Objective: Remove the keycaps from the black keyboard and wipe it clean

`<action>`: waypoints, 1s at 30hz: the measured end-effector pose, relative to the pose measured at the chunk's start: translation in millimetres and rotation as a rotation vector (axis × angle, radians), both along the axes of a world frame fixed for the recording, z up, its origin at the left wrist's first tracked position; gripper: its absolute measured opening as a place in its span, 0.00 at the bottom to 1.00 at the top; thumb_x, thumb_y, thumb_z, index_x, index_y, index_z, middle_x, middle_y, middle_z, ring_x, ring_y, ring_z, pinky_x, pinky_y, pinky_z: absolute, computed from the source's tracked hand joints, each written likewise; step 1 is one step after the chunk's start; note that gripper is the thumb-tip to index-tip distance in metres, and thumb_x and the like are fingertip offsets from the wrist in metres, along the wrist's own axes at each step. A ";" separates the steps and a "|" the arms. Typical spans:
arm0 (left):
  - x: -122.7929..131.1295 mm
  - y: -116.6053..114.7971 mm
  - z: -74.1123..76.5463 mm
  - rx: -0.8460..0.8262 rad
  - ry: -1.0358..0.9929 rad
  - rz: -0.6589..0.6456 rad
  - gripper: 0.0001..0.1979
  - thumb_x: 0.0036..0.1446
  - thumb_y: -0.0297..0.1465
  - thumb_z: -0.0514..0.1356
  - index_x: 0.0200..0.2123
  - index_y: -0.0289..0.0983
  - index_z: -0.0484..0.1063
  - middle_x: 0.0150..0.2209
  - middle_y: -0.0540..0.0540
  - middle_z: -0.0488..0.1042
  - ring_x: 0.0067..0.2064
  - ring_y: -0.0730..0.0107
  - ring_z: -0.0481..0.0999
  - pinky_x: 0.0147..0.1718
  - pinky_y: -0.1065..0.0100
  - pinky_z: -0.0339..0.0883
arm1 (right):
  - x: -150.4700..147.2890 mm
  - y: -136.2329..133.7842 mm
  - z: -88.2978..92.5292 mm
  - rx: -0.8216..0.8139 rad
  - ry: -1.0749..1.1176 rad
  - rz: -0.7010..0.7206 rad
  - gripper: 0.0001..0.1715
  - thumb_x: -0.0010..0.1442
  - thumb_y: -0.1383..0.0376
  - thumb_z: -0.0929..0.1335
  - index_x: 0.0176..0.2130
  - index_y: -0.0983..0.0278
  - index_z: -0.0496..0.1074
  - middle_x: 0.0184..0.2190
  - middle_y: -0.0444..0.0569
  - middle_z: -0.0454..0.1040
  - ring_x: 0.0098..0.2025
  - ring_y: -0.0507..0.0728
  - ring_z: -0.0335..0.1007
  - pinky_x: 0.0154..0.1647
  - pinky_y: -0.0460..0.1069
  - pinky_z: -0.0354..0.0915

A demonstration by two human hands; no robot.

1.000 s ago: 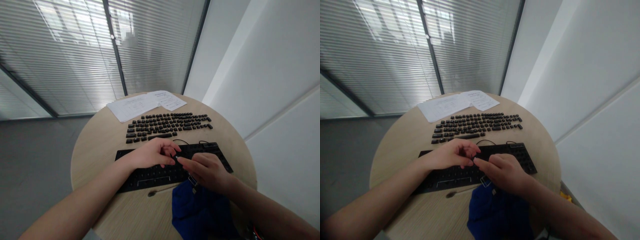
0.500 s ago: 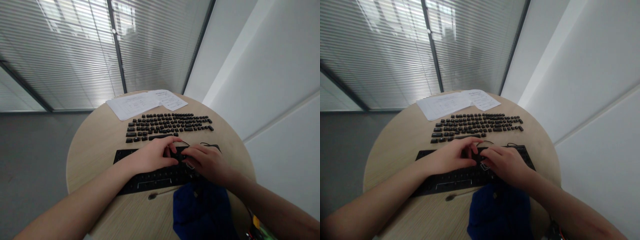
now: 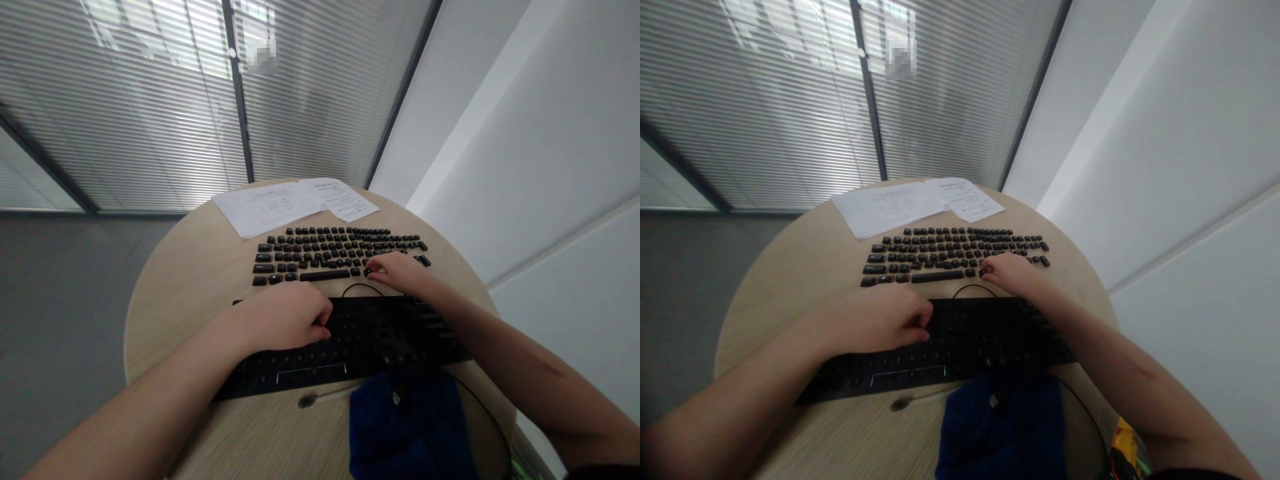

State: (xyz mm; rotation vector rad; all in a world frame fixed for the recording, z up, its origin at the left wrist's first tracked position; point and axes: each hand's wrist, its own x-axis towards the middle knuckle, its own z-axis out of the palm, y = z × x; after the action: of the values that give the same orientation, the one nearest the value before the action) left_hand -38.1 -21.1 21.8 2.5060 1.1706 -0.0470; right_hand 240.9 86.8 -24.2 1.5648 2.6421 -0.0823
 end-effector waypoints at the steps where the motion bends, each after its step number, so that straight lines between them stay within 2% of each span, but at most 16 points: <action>1: -1.0 0.0 -0.2 0.009 0.008 0.008 0.08 0.62 0.36 0.66 0.31 0.40 0.80 0.32 0.45 0.81 0.34 0.57 0.79 0.30 0.63 0.63 | -0.9 0.2 -0.9 0.000 -0.007 0.002 0.14 0.69 0.59 0.72 0.51 0.59 0.83 0.46 0.50 0.87 0.49 0.64 0.83 0.47 0.52 0.72; 5: -7.3 0.9 -4.1 0.048 0.062 0.071 0.10 0.65 0.37 0.62 0.36 0.40 0.81 0.35 0.41 0.82 0.37 0.53 0.82 0.33 0.60 0.67 | -0.5 0.3 -2.6 0.009 -0.015 -0.003 0.14 0.69 0.59 0.71 0.51 0.59 0.83 0.45 0.50 0.87 0.49 0.64 0.83 0.47 0.53 0.72; 9: -6.7 -0.3 -6.5 0.130 0.100 0.140 0.14 0.68 0.39 0.60 0.49 0.37 0.79 0.42 0.36 0.84 0.43 0.46 0.84 0.38 0.56 0.72 | 0.6 -0.6 -4.4 0.018 -0.008 -0.018 0.15 0.69 0.58 0.71 0.52 0.57 0.83 0.45 0.49 0.87 0.49 0.64 0.83 0.46 0.53 0.73; 12: -0.5 -1.5 -6.7 0.149 0.165 0.190 0.20 0.71 0.41 0.56 0.56 0.35 0.76 0.42 0.33 0.84 0.44 0.42 0.84 0.39 0.54 0.74 | 0.4 -1.2 -6.0 0.023 0.001 -0.031 0.16 0.69 0.58 0.71 0.53 0.57 0.83 0.46 0.49 0.87 0.50 0.64 0.83 0.46 0.53 0.73; 18: 6.0 1.4 -13.9 0.158 0.257 0.260 0.23 0.72 0.45 0.55 0.51 0.33 0.80 0.44 0.30 0.84 0.46 0.38 0.85 0.42 0.50 0.77 | 1.0 -2.2 -7.2 0.022 0.015 -0.035 0.16 0.68 0.58 0.71 0.52 0.57 0.83 0.45 0.49 0.87 0.48 0.63 0.83 0.45 0.52 0.72; 25: 4.6 9.0 -20.5 0.181 0.258 0.279 0.27 0.73 0.47 0.52 0.48 0.32 0.82 0.42 0.31 0.85 0.46 0.37 0.85 0.42 0.47 0.78 | 2.8 -3.5 -7.1 0.024 0.036 -0.030 0.15 0.69 0.58 0.70 0.50 0.57 0.84 0.43 0.49 0.87 0.47 0.63 0.82 0.42 0.52 0.71; 30: 4.0 11.5 -23.4 0.183 0.258 0.267 0.26 0.73 0.46 0.53 0.45 0.33 0.84 0.42 0.30 0.85 0.46 0.37 0.85 0.42 0.48 0.78 | 4.7 -1.5 -8.7 0.030 0.047 -0.019 0.15 0.69 0.58 0.71 0.51 0.57 0.83 0.44 0.48 0.87 0.48 0.63 0.83 0.44 0.52 0.71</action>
State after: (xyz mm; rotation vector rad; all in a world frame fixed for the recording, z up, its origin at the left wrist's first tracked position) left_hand -34.1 -9.7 -1.5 2.5287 1.6746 -0.2067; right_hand 245.6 85.4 -32.9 1.6165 2.6765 -0.0817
